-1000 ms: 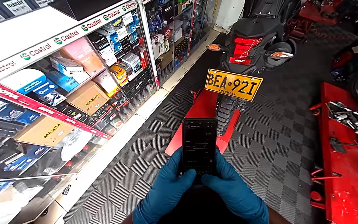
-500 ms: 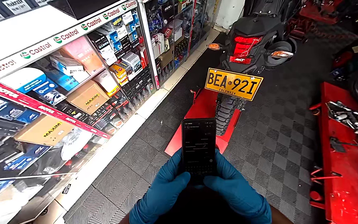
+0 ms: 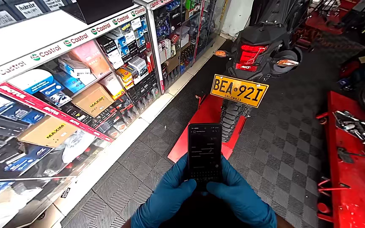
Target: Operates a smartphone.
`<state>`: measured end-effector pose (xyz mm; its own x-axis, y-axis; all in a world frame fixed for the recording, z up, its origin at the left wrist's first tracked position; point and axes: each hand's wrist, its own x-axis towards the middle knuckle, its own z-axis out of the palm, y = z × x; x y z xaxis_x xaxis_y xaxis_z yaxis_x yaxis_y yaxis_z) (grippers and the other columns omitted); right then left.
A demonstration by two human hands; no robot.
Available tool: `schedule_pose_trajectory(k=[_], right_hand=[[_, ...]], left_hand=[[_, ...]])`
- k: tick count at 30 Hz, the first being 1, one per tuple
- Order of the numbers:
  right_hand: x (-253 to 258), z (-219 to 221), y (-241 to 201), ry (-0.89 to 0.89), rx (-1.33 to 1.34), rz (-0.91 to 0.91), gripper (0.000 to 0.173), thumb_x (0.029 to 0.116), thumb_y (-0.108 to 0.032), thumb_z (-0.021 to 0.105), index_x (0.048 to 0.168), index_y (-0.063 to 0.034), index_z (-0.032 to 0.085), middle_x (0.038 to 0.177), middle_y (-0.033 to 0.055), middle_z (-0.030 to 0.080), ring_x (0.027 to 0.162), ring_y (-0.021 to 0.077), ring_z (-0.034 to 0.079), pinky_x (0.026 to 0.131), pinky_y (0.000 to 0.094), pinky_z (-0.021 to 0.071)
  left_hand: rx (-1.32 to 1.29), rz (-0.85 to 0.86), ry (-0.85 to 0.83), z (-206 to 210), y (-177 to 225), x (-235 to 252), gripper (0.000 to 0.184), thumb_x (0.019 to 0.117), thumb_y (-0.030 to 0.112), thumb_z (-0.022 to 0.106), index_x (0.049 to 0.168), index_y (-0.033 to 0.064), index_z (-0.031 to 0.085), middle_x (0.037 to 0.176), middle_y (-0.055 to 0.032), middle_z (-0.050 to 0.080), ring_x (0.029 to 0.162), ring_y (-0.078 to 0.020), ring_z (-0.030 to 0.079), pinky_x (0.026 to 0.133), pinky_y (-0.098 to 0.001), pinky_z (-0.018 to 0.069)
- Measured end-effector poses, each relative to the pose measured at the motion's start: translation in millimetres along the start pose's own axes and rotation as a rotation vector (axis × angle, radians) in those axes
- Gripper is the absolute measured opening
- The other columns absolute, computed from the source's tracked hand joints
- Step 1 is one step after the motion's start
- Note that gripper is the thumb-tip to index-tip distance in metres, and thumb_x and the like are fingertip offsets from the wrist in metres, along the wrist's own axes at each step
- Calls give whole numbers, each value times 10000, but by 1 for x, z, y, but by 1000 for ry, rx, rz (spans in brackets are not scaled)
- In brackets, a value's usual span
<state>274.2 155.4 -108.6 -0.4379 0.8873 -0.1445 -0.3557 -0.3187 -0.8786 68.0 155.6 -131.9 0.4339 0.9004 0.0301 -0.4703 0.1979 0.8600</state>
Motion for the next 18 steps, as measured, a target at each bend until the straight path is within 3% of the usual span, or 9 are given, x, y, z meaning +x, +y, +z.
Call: schedule_pose_trajectory(k=[3, 11, 18], right_hand=[[0, 2, -1, 30, 1, 5, 517, 885, 64, 655, 1359, -17, 465, 1140, 147, 694, 986, 222, 705, 835, 364, 605], [-1, 0, 1, 53, 3, 18, 527, 891, 38, 650, 1374, -27, 450, 1153, 147, 691, 1001, 225, 703, 820, 363, 606], [0, 2, 2, 101, -5, 20, 509, 872, 64, 685, 1331, -30, 485, 1092, 144, 703, 923, 200, 707, 779, 329, 602]], left_hand=[[4, -1, -7, 0, -1, 0, 575, 964, -70, 491, 1520, 57, 421, 1324, -110, 645, 1179, -207, 650, 1029, -392, 536], [17, -14, 7, 1, -4, 1, 561, 975, -47, 495, 1520, 66, 432, 1332, -112, 642, 1188, -207, 645, 1040, -389, 528], [70, -12, 2, 2, -5, 2, 593, 970, -46, 525, 1540, 60, 401, 1340, -119, 637, 1209, -216, 634, 1052, -389, 520]])
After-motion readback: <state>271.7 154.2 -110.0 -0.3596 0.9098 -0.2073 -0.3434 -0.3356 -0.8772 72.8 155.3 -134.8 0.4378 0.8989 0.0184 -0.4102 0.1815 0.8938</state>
